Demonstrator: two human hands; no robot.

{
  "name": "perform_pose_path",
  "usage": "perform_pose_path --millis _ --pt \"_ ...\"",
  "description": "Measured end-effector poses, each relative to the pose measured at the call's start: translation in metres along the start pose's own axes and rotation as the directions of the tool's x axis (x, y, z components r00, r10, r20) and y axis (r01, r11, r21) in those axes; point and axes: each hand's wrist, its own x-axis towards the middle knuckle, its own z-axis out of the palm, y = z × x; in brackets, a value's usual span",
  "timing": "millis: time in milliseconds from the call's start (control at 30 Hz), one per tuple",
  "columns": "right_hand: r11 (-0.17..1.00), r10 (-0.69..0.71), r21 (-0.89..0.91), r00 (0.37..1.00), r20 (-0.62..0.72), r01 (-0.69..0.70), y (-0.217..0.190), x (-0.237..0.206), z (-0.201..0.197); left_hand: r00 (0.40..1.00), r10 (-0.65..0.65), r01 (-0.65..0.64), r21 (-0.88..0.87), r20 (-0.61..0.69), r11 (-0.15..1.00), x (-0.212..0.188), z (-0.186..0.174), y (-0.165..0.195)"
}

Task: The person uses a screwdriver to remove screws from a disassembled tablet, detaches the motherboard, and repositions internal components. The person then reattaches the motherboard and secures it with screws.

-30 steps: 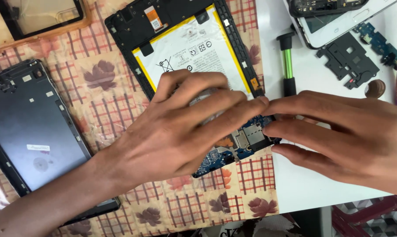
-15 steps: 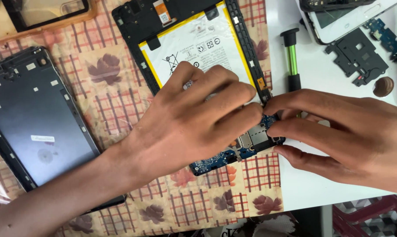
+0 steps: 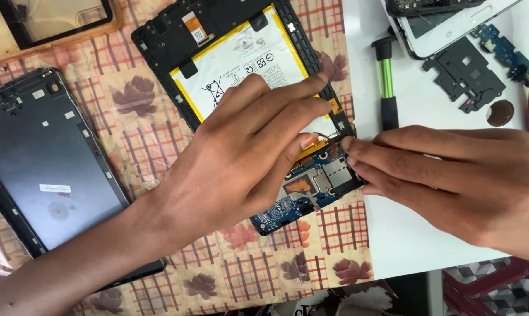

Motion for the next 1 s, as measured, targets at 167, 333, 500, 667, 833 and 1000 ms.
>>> perform_pose_path --millis 167,333,500,667,833,1000 --pt "0.995 -0.088 -0.039 0.995 0.038 0.090 0.005 0.006 0.001 1.000 0.018 -0.017 -0.078 0.005 0.997 -0.001 -0.005 -0.003" --pt "0.992 -0.110 -0.051 0.987 0.119 0.117 0.006 0.002 0.001 1.000 0.016 -0.014 -0.112 0.017 0.994 -0.002 -0.006 -0.006" --pt "0.988 -0.111 -0.088 0.981 0.162 0.126 0.004 -0.001 0.004 0.997 0.074 -0.075 -0.061 -0.025 0.995 -0.004 -0.005 -0.010" --pt "0.988 -0.102 -0.105 0.987 0.122 0.115 0.000 0.014 -0.004 0.998 0.068 -0.069 -0.073 -0.017 0.995 -0.008 -0.005 -0.013" --pt "0.997 0.023 0.077 0.997 -0.080 -0.017 -0.004 0.024 0.005 0.996 0.085 -0.087 -0.045 -0.032 0.995 -0.012 -0.002 -0.014" --pt "0.985 0.104 0.147 0.990 -0.100 -0.089 -0.003 0.003 0.021 0.998 0.059 -0.059 -0.051 -0.008 0.997 -0.014 -0.002 -0.014"
